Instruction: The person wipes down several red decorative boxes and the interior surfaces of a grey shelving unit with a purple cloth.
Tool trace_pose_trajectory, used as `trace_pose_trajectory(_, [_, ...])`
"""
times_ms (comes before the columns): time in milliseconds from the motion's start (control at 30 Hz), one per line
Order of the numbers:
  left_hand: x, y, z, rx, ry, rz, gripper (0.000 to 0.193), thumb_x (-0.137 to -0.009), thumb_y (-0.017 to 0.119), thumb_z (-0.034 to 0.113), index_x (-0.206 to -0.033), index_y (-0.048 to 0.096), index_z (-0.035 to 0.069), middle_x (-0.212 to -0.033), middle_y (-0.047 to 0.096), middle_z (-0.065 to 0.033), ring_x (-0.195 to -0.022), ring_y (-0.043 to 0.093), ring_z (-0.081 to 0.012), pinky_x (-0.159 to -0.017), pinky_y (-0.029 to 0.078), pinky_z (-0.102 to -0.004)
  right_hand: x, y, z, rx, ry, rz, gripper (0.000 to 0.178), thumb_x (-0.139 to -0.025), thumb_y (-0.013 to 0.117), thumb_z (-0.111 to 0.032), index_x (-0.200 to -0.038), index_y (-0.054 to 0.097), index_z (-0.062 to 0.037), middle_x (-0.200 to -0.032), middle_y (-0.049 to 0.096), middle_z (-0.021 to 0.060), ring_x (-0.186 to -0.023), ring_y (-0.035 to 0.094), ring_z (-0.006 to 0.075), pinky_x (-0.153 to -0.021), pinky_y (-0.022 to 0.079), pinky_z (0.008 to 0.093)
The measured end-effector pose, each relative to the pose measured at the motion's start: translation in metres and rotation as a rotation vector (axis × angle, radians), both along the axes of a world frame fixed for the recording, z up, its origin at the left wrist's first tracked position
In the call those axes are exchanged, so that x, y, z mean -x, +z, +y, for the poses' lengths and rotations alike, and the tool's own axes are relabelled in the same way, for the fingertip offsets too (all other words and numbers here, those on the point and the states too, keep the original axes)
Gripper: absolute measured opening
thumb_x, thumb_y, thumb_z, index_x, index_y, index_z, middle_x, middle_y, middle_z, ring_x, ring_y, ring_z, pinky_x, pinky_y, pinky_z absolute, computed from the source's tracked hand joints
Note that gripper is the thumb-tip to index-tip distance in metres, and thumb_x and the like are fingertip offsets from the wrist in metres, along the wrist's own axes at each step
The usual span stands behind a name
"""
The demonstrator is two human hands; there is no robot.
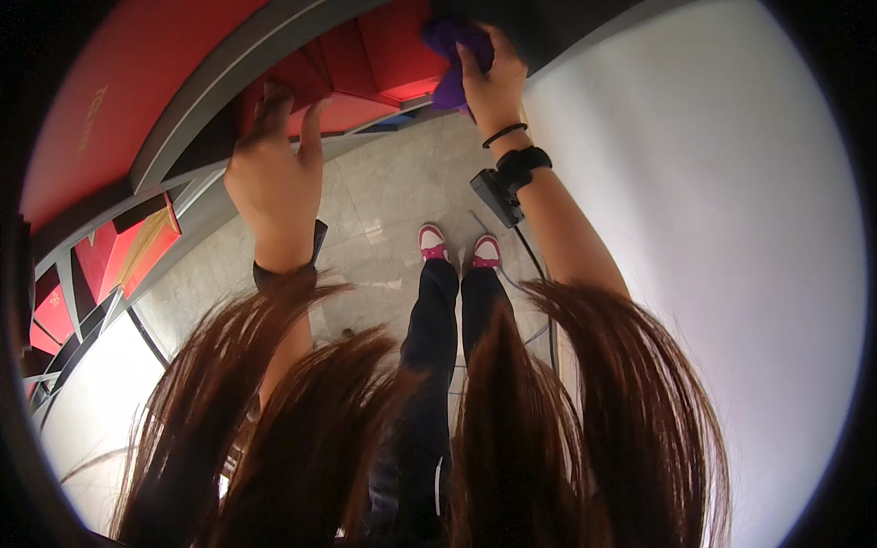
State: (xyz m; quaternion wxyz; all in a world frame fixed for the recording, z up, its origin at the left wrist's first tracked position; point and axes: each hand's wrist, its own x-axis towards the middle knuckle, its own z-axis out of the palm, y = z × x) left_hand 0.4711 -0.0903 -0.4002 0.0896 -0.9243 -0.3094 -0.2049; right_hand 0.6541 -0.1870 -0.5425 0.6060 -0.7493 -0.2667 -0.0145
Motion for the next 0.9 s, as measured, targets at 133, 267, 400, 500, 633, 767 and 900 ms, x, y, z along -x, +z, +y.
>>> trace_pose_trajectory(133, [-0.011,-0.022,-0.041,0.218,-0.279,-0.364,0.021,-0.081,0.064,0.009,-0.102,0.066,0.004,-0.106,0.067,-0.0125,-0.095,0.064,-0.0304,-0.08,0.052,-0.0395,-0.042,0.021,0.015,0.006,0.159,-0.262,0.027,-0.08,0.064,-0.004,-0.108,0.063,-0.0014,-0.097,0.068,0.016,-0.089,0.066,0.0305,-0.079,0.051,0.0363])
trace_pose_trajectory(267, [-0.034,-0.075,-0.077,0.573,-0.354,-0.204,0.048,-0.075,0.056,0.001,-0.121,0.048,-0.01,-0.127,0.046,-0.0257,-0.119,0.047,-0.0424,-0.1,0.042,-0.0462,-0.052,0.013,0.04,0.241,0.66,-0.25,0.028,-0.079,0.064,-0.002,-0.108,0.064,-0.0036,-0.099,0.069,0.0143,-0.091,0.066,0.0289,-0.082,0.051,0.0352])
trace_pose_trajectory(400, [-0.043,-0.112,-0.068,0.558,-0.168,-0.113,0.067,-0.074,0.057,0.006,-0.133,0.034,-0.018,-0.136,0.034,-0.0328,-0.129,0.034,-0.0501,-0.11,0.031,-0.0487,-0.052,0.016,0.047,0.256,0.936,-0.18,0.03,-0.078,0.064,-0.001,-0.108,0.065,-0.0058,-0.101,0.069,0.0125,-0.094,0.066,0.0274,-0.084,0.05,0.034])
trace_pose_trajectory(500, [-0.044,-0.122,-0.071,0.512,-0.159,-0.033,0.074,-0.074,0.059,0.01,-0.135,0.029,-0.019,-0.139,0.031,-0.0363,-0.132,0.029,-0.0519,-0.113,0.026,-0.05,-0.055,0.015,0.042,0.254,1.064,-0.139,0.031,-0.078,0.064,0.001,-0.108,0.066,-0.0074,-0.102,0.069,0.0112,-0.095,0.066,0.0263,-0.086,0.05,0.0331])
trace_pose_trajectory(633, [-0.043,-0.124,-0.081,0.524,-0.129,0.058,0.076,-0.075,0.058,0.012,-0.137,0.027,-0.02,-0.142,0.028,-0.0368,-0.135,0.026,-0.0514,-0.115,0.023,-0.0502,-0.052,0.015,0.037,0.242,1.11,-0.117,0.034,-0.077,0.064,0.002,-0.108,0.068,-0.0097,-0.104,0.07,0.0094,-0.098,0.066,0.0247,-0.088,0.05,0.032])
trace_pose_trajectory(767, [-0.044,-0.121,-0.08,0.565,-0.175,-0.023,0.074,-0.075,0.057,0.01,-0.136,0.028,-0.02,-0.145,0.025,-0.0372,-0.136,0.024,-0.0513,-0.115,0.023,-0.05,-0.047,0.014,0.036,0.337,0.887,0.082,0.045,-0.069,0.066,0.004,-0.11,0.067,-0.0151,-0.114,0.066,0.0033,-0.108,0.059,0.0218,-0.096,0.044,0.0359])
trace_pose_trajectory(900, [-0.033,-0.12,-0.078,0.611,-0.188,-0.112,0.071,-0.075,0.054,0.005,-0.138,0.03,-0.017,-0.147,0.026,-0.0343,-0.136,0.028,-0.0486,-0.112,0.029,-0.0474,-0.036,0.005,0.05,0.323,0.711,-0.006,0.047,-0.075,0.079,-0.029,-0.11,0.063,-0.0021,-0.102,0.067,0.0192,-0.096,0.064,0.0322,-0.08,0.05,0.0404])
